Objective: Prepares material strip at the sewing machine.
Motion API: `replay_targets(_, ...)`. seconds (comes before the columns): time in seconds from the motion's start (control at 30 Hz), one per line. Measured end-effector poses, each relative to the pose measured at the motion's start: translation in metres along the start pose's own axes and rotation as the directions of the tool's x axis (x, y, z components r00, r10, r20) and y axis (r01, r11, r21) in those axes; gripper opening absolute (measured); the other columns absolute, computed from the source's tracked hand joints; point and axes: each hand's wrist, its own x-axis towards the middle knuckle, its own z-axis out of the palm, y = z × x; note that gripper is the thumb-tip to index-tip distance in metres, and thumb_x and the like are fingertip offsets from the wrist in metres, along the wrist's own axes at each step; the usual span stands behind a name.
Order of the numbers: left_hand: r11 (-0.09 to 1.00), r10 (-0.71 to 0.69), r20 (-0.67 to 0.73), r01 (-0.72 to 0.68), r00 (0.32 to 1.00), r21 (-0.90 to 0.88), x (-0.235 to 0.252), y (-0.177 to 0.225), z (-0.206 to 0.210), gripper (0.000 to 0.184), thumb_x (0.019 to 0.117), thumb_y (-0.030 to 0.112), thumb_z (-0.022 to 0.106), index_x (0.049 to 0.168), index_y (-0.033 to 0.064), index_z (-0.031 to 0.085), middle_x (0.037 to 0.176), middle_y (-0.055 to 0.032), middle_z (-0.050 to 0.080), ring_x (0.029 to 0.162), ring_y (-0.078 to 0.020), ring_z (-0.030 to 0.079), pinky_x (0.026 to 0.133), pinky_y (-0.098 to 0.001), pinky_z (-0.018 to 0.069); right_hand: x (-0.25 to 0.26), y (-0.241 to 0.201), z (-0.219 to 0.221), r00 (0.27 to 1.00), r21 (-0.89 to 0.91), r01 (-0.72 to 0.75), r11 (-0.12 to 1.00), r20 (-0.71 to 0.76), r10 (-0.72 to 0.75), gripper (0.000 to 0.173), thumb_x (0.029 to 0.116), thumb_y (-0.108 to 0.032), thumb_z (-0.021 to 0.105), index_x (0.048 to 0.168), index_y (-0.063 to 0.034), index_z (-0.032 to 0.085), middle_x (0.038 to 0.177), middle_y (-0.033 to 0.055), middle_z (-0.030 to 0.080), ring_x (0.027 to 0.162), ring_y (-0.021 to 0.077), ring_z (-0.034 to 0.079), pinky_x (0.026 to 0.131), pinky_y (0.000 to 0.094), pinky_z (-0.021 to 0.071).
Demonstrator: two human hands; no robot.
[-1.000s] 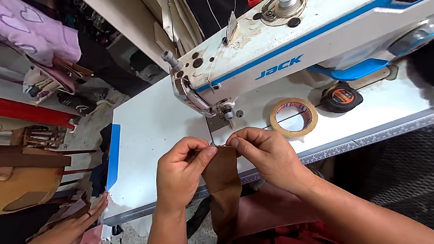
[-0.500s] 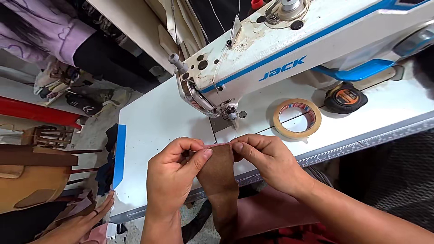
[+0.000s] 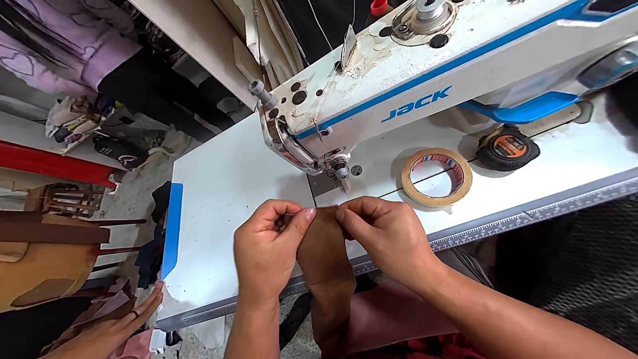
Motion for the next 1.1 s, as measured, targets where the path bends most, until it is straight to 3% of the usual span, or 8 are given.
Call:
replay_targets(0.13, 0.956, -0.088, 0.01, 0.082, 0.996, 0.281, 0.015, -0.053, 0.04, 0.015, 0.0898, 0.017, 0.08, 0.099, 0.0093, 0.071, 0.091, -0.0022, 0.072, 0.079, -0.0129, 0.069, 0.072, -0.0358, 0.0604, 0.039, 0.024, 0.006, 0.973, -0.284, -0.2, 0.938, 0.055, 0.224, 0.021, 0.1009, -0.027, 0.061, 0.088, -0.0199, 0.076, 0.067, -0.0073, 0.069, 0.058, 0.0058, 0.065, 0.055, 0.0322, 0.0549)
replay_targets(0.27, 0.796, 0.223, 0.174, -0.282, 0.959, 0.536, 0.002, -0.077, 0.061, 0.026, 0.0958, 0.018, 0.066, 0.119, 0.0087, 0.074, 0.129, -0.0123, 0.067, 0.125, -0.0298, 0.06, 0.105, -0.0502, 0.0504, 0.066, 0.031, 0.007, 0.946, -0.481, -0.24, 0.843, 0.079, 0.314, 0.025, 0.1003, -0.027, 0.058, 0.088, -0.0146, 0.076, 0.071, 0.0003, 0.07, 0.065, 0.015, 0.068, 0.062, 0.0422, 0.0566)
replay_targets(0.43, 0.74, 0.285, 0.222, -0.361, 0.932, 0.567, -0.012, -0.087, 0.068, 0.031, 0.1028, 0.024, 0.054, 0.119, 0.0124, 0.077, 0.131, -0.0034, 0.07, 0.125, -0.0205, 0.064, 0.108, -0.0411, 0.0505, 0.078, 0.023, 0.01, 0.932, -0.63, -0.205, 0.749, 0.109, 0.347, 0.025, 0.0999, -0.025, 0.058, 0.086, -0.0138, 0.075, 0.073, 0.0026, 0.07, 0.068, 0.0174, 0.069, 0.063, 0.0414, 0.0565)
replay_targets(0.6, 0.663, 0.24, 0.265, -0.357, 0.934, 0.657, -0.013, -0.081, 0.071, 0.036, 0.104, 0.029, 0.051, 0.128, 0.0113, 0.072, 0.137, -0.0056, 0.066, 0.126, -0.0218, 0.062, 0.109, -0.0446, 0.0483, 0.059, 0.029, 0.013, 0.981, -0.682, -0.103, 0.724, 0.053, 0.189, 0.019, 0.0993, -0.025, 0.062, 0.105, -0.0121, 0.075, 0.078, 0.005, 0.072, 0.07, 0.0214, 0.071, 0.063, 0.0457, 0.059)
replay_targets(0.7, 0.636, 0.18, 0.298, -0.342, 0.938, 0.692, -0.011, -0.08, 0.071, 0.044, 0.1076, 0.039, 0.044, 0.139, 0.0166, 0.066, 0.142, -0.0075, 0.062, 0.13, -0.0252, 0.06, 0.11, -0.0505, 0.0458, 0.015, 0.028, 0.0, 0.971, -0.68, -0.069, 0.73, 0.122, 0.205, 0.024, 0.0997, -0.037, 0.062, 0.099, -0.0155, 0.073, 0.068, -0.0009, 0.066, 0.06, 0.0153, 0.066, 0.056, 0.0412, 0.0571)
replay_targets(0.9, 0.632, 0.06, 0.306, -0.274, 0.95, 0.725, 0.001, -0.08, 0.07, 0.052, 0.1096, 0.047, 0.036, 0.149, 0.0197, 0.056, 0.156, -0.0034, 0.051, 0.142, -0.0229, 0.049, 0.117, -0.0518, 0.0373, -0.062, 0.042, -0.027, 0.611, -0.617, -0.262, 0.742, 0.489, 0.623, 0.057, 0.0966, -0.066, 0.055, 0.098, -0.0125, 0.075, 0.081, 0.0067, 0.07, 0.077, 0.023, 0.069, 0.07, 0.0502, 0.0552)
replay_targets(1.03, 0.651, 0.075, 0.3, -0.274, 0.951, 0.708, 0.001, -0.084, 0.072, 0.051, 0.1097, 0.044, 0.037, 0.151, 0.0191, 0.054, 0.158, -0.0003, 0.049, 0.144, -0.0209, 0.046, 0.117, -0.0502, 0.0374, -0.075, 0.084, -0.014, 0.71, -0.518, -0.281, 0.808, 0.454, 0.538, 0.076, 0.0898, -0.083, 0.045, 0.12, -0.0182, 0.073, 0.113, 0.0045, 0.074, 0.113, 0.0183, 0.068, 0.099, 0.0486, 0.0541)
replay_targets(1.1, 0.671, 0.086, 0.292, -0.272, 0.953, 0.69, 0.0, -0.085, 0.072, 0.05, 0.1096, 0.044, 0.039, 0.151, 0.019, 0.054, 0.157, -0.0003, 0.049, 0.145, -0.0212, 0.046, 0.117, -0.0512, 0.0371, -0.079, 0.099, -0.003, 0.753, -0.354, -0.308, 0.883, 0.477, 0.453, 0.07, 0.092, -0.078, 0.049, 0.114, -0.0179, 0.075, 0.109, 0.0022, 0.074, 0.109, 0.013, 0.069, 0.097, 0.0439, 0.0551)
